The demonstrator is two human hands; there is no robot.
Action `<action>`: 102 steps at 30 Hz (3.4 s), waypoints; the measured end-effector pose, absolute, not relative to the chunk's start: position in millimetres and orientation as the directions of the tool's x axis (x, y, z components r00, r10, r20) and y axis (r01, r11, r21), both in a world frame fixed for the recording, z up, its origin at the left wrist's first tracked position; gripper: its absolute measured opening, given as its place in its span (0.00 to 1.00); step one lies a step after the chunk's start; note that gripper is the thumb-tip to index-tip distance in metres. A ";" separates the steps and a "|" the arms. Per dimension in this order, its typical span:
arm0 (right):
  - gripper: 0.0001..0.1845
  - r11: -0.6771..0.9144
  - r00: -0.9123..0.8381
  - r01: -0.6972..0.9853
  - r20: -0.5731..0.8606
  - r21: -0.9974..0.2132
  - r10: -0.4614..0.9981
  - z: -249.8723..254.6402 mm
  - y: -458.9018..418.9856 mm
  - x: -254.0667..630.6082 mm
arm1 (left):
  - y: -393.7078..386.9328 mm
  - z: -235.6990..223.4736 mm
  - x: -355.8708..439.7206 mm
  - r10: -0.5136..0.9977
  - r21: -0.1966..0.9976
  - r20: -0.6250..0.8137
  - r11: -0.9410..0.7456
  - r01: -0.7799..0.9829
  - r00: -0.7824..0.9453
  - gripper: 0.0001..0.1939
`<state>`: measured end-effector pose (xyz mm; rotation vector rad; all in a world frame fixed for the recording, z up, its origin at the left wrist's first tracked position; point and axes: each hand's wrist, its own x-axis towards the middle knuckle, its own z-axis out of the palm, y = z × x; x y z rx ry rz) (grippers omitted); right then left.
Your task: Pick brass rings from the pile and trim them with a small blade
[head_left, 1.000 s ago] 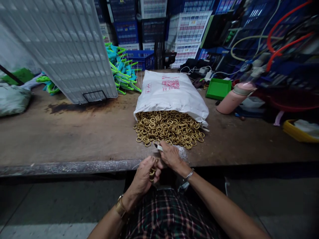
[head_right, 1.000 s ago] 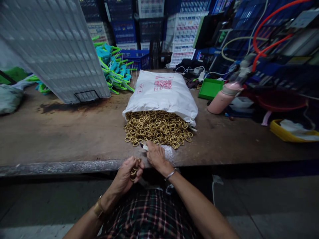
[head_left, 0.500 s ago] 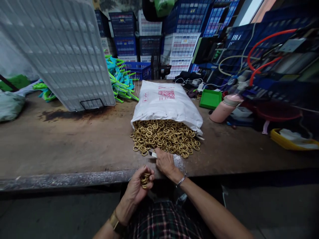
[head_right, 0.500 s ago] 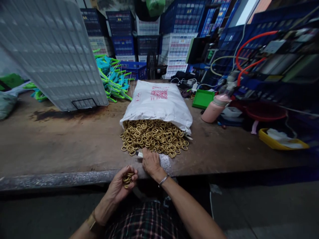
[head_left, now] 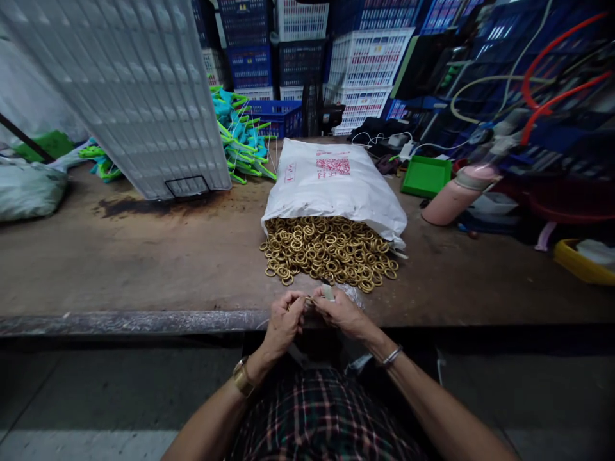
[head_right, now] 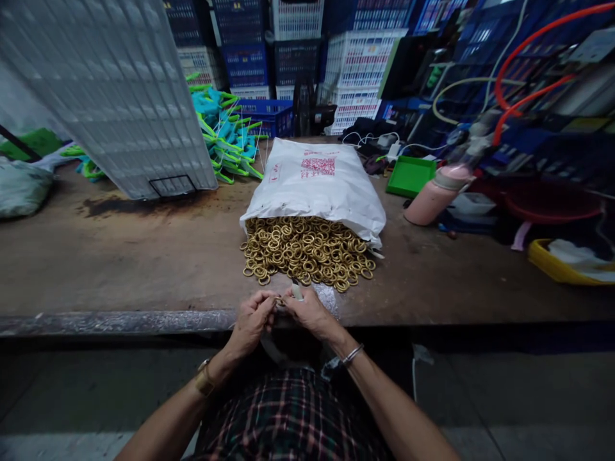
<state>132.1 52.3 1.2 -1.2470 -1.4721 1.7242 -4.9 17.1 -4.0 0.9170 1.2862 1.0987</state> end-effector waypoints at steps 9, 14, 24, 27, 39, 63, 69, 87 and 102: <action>0.18 -0.139 -0.370 0.250 -0.227 -0.958 0.901 -15.3 52.8 127.5 | 13.3 -6.4 -3.8 0.977 0.979 -0.204 0.201 -0.040 -0.069 0.13; 0.16 -0.076 -0.332 0.307 -0.182 -0.949 0.926 -13.8 53.7 125.4 | 13.4 -6.3 -5.7 0.944 0.939 -0.327 0.330 -0.096 0.051 0.16; 0.13 0.023 -0.275 0.403 -0.097 -0.915 0.956 -10.4 52.1 123.1 | 9.0 -6.3 -7.6 0.929 0.870 -0.347 0.370 -0.327 0.129 0.18; 0.10 0.170 -0.263 0.579 0.014 -0.797 0.965 -14.5 48.8 125.6 | 8.6 -5.7 -8.4 0.937 0.879 -0.339 0.346 -0.329 0.080 0.18; 0.15 0.416 -0.487 0.766 -0.019 -0.489 0.873 -18.8 39.0 124.6 | 8.5 -12.4 -7.9 0.953 0.935 -0.304 0.298 -0.192 0.002 0.17; 0.24 0.243 -0.241 0.959 0.028 -0.144 0.970 -5.4 82.6 124.2 | -2.3 -9.1 -15.9 0.866 0.603 -0.415 0.492 -0.628 0.280 0.11; 0.21 0.213 -0.212 0.973 0.023 -0.094 0.977 -9.0 83.4 122.5 | -0.6 -9.0 -19.4 0.839 0.539 -0.439 0.532 -0.653 0.321 0.10; 0.11 0.194 -0.188 0.977 0.067 -0.094 0.980 -9.2 87.6 130.8 | 3.3 -15.5 -16.9 0.843 0.535 -0.442 0.523 -0.664 0.308 0.11; 0.10 0.087 0.127 0.402 0.149 -0.912 0.981 -8.3 97.0 142.3 | 28.0 -1.0 8.3 0.993 0.996 -0.092 0.091 -0.023 -0.069 0.10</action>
